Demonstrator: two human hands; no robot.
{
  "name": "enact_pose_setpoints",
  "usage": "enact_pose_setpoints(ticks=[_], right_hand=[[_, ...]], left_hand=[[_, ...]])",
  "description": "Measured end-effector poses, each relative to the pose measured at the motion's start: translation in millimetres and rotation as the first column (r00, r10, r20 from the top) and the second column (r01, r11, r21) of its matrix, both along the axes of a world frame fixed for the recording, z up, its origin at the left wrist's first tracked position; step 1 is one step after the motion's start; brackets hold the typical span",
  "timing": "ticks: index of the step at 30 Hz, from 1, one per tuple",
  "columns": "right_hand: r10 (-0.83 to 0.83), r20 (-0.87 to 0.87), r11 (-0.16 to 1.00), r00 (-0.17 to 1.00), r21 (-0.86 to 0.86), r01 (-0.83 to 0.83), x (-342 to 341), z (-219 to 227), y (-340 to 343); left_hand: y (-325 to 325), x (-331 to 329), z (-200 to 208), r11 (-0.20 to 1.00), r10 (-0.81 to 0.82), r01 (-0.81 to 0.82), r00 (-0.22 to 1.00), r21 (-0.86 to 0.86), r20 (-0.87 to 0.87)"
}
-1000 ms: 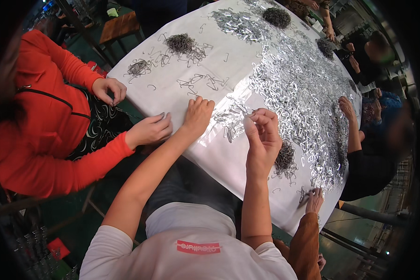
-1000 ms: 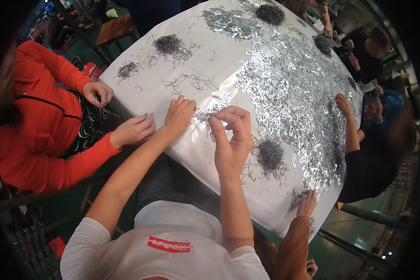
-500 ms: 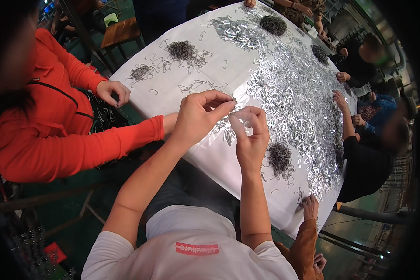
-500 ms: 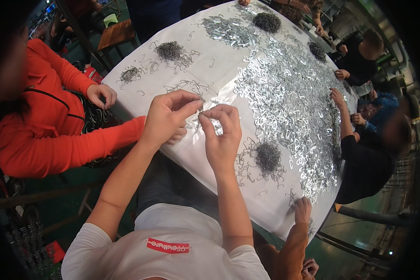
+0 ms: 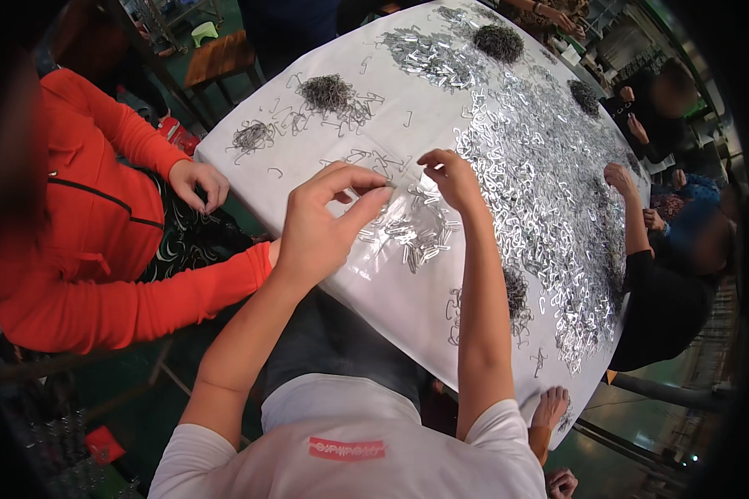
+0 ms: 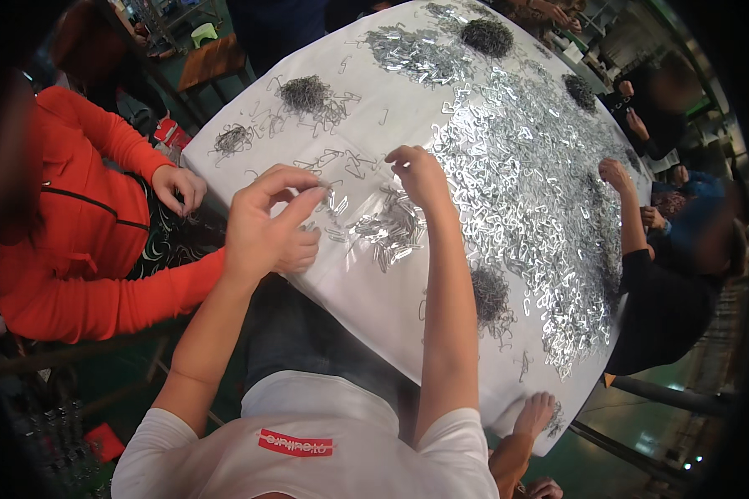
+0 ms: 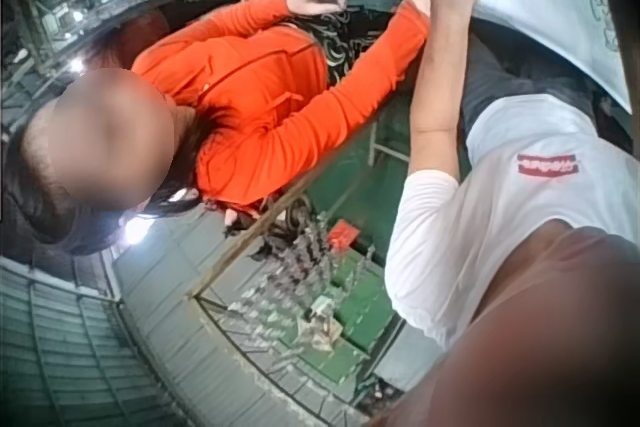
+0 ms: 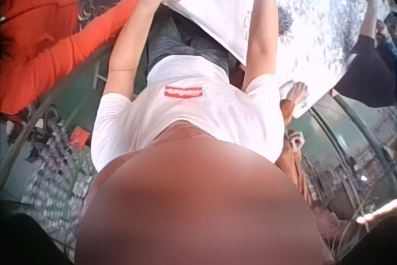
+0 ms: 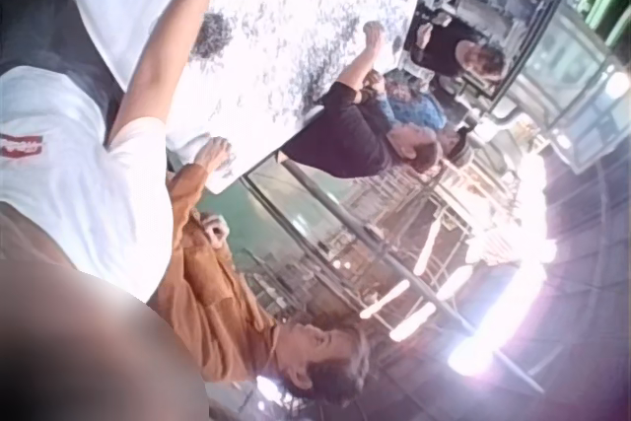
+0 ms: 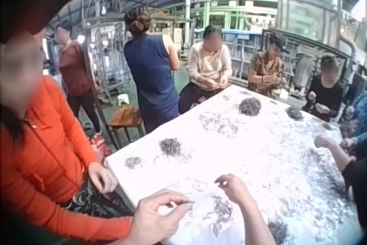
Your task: The person sits on the floor and assembles small metal hooks and fasteners by hand at a table with other workers. They pick up individual pieces, connect them, and hang the assembled chains onto a nearby metal rack.
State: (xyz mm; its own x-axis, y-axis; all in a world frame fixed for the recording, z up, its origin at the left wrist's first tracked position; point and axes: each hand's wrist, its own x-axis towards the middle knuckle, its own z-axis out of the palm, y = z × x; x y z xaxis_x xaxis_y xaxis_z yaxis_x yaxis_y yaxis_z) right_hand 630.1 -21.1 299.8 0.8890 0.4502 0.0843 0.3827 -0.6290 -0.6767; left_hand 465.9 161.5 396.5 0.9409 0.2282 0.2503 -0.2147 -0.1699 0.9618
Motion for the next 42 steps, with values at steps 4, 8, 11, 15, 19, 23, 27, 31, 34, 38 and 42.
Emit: enact_pose_setpoints(ticks=[4,8,11,15,19,23,27,31,34,38,42], right_hand=[[0.109,-0.002,0.925,0.994,-0.367,-0.102,46,-32,16],[0.241,0.125,0.795,0.962,-0.594,-0.122,39,-47,22],[0.212,0.149,0.795,0.966,-0.602,-0.081,22,-47,13],[0.151,0.136,0.866,0.979,-0.495,-0.065,11,-37,7],[0.192,0.119,0.861,0.974,-0.497,-0.109,26,-32,22],[0.164,0.107,0.843,0.981,-0.531,-0.083,36,-43,24],[0.017,0.083,0.896,0.996,-0.443,0.022,21,-45,9],[-0.078,-0.25,0.96,0.965,0.241,0.14,-27,4,4],[0.178,-0.414,0.67,0.892,0.716,0.198,-91,59,1],[0.257,-0.408,0.506,0.876,0.829,0.237,-148,107,15],[0.268,-0.384,0.468,0.883,0.853,0.229,-160,123,21]], left_hand=[[6,-8,9,0.999,0.031,-0.031,0.999,0.034,-0.008],[9,-12,13,0.993,0.051,-0.053,0.998,0.103,0.025],[6,-15,12,0.994,0.04,-0.043,0.999,0.096,0.031],[3,-18,12,0.995,0.025,-0.029,0.999,0.1,0.041],[0,-20,17,0.993,0.038,-0.046,0.997,0.112,0.071],[2,-22,21,0.991,0.047,-0.058,0.995,0.122,0.09],[0,-25,20,0.988,0.047,-0.058,0.996,0.14,0.082],[-4,-27,17,0.99,0.038,-0.048,0.996,0.129,0.079],[-6,-31,18,0.988,0.049,-0.062,0.994,0.138,0.094],[-9,-34,23,0.996,0.018,-0.026,0.996,0.09,0.088],[-13,-36,29,0.997,-0.018,0.01,0.995,0.081,0.095]])
